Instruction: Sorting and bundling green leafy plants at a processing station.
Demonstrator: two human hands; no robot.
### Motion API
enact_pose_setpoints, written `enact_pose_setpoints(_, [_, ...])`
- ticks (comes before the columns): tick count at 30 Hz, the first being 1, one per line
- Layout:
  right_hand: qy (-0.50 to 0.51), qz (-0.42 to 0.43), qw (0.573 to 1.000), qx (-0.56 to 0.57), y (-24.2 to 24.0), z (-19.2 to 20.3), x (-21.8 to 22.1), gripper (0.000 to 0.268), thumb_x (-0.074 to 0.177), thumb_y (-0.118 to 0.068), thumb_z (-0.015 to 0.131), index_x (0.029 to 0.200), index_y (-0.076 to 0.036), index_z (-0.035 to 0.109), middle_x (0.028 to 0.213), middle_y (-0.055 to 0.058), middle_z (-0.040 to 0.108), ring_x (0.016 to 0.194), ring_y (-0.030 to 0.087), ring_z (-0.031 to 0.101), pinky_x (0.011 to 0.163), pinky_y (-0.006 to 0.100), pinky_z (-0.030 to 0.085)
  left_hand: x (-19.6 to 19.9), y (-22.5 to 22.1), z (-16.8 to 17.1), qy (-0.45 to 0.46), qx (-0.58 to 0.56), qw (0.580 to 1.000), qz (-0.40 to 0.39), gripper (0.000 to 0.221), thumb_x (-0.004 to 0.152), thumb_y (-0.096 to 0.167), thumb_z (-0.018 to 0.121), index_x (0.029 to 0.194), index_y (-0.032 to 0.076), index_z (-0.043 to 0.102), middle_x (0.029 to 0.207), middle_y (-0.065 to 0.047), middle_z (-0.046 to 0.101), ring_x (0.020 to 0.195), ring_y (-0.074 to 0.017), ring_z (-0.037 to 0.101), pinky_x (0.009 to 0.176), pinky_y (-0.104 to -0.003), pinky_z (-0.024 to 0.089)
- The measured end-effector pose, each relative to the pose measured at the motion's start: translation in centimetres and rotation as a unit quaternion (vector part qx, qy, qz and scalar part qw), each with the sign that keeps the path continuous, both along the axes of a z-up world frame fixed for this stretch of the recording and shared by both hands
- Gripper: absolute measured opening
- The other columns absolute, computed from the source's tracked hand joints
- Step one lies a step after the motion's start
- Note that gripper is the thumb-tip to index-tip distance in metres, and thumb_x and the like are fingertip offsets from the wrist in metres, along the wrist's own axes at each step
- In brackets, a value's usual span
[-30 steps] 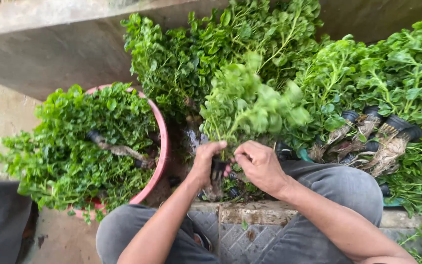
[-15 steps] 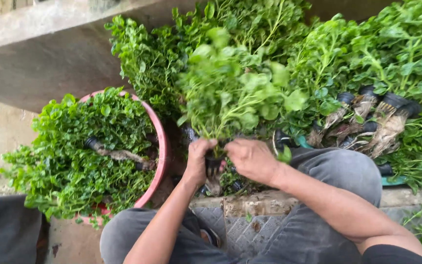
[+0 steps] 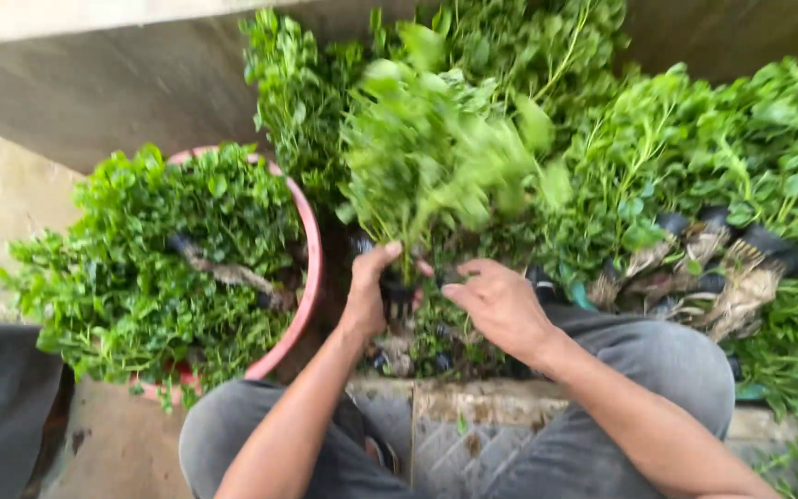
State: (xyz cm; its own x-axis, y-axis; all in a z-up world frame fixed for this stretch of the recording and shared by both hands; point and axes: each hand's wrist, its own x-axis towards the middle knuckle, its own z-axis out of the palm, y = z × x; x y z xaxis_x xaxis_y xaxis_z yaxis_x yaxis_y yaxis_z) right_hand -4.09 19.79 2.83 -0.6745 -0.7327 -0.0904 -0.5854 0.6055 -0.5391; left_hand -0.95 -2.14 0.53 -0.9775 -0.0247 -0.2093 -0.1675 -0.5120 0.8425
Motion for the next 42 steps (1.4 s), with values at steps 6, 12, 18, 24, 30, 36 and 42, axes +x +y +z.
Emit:
enact_pose_setpoints(6, [-0.250,-0.216,0.909,-0.253,-0.7,-1.3,-1.3,0.050,0.076,-0.021,0.080,0.123,-0.013,0.064,0.108,0.005,0.080,0.097,0.017,0.074,0.088,0.031,0.054,0.1,2.1,-1.5,-0.062,0.145,0.987,0.007,0.043,0.089,0.035,0.054,0.106,-0.002,0.069,0.092,-0.013,0.075,0.080,-0.0208,0.073,0.075,-0.033,0.059])
enact_pose_setpoints(12, [-0.223,-0.235,0.863,-0.389,-0.1,-2.6,-1.3,0.024,0.090,-0.016,0.069,0.109,-0.004,0.077,0.098,-0.003,0.079,0.090,0.009,0.072,0.084,0.027,0.056,0.5,3.8,-1.2,0.049,-0.214,0.976,0.011,0.040,0.092,0.019,0.061,0.119,-0.008,0.072,0.099,-0.010,0.071,0.087,-0.0150,0.059,0.078,-0.029,0.048])
enact_pose_setpoints(18, [-0.184,-0.171,0.904,-0.347,0.2,-0.7,-1.3,0.016,0.089,-0.011,0.067,0.096,0.000,0.077,0.089,0.000,0.076,0.084,0.008,0.067,0.080,0.026,0.053,0.6,3.9,-1.8,0.039,-0.197,0.978,0.058,0.050,0.084,0.011,0.064,0.130,-0.008,0.063,0.110,-0.013,0.075,0.097,-0.0145,0.065,0.088,-0.028,0.053])
enact_pose_setpoints(24, [-0.119,-0.175,0.946,-0.244,0.2,0.9,-2.4,0.020,0.094,-0.020,0.069,0.095,-0.001,0.074,0.078,0.004,0.071,0.072,0.010,0.061,0.067,0.029,0.050,-0.1,3.4,0.2,0.021,-0.257,0.966,0.019,0.043,0.086,0.016,0.065,0.121,-0.007,0.069,0.104,-0.013,0.077,0.092,-0.0163,0.065,0.084,-0.030,0.054])
enact_pose_setpoints(30, [0.208,-0.013,0.965,-0.159,2.0,-0.3,-3.2,0.011,0.102,-0.008,0.060,0.100,-0.004,0.070,0.092,0.012,0.070,0.083,0.026,0.065,0.076,0.037,0.053,0.2,2.5,2.3,-0.075,-0.027,0.997,0.024,0.049,0.078,0.004,0.069,0.127,0.000,0.065,0.093,-0.007,0.074,0.078,-0.0139,0.069,0.072,-0.028,0.057])
enact_pose_setpoints(36, [0.057,0.008,0.967,0.249,-1.1,-14.5,-1.1,0.026,0.082,-0.013,0.063,0.103,-0.020,0.077,0.106,0.017,0.063,0.100,0.035,0.062,0.085,0.048,0.052,0.9,-1.6,6.6,-0.023,-0.012,0.996,0.084,0.038,0.084,0.004,0.066,0.122,-0.001,0.066,0.087,-0.013,0.073,0.075,-0.0191,0.071,0.062,-0.031,0.060])
enact_pose_setpoints(42, [-0.271,-0.125,0.908,0.295,-2.5,-37.2,0.2,0.058,0.087,-0.009,0.065,0.143,-0.022,0.055,0.159,0.031,0.018,0.124,0.051,0.048,0.095,0.055,0.049,0.8,-4.9,8.2,0.033,0.049,0.984,0.166,0.015,0.086,-0.001,0.068,0.094,0.004,0.057,0.095,-0.013,0.070,0.079,-0.0248,0.074,0.058,-0.037,0.061])
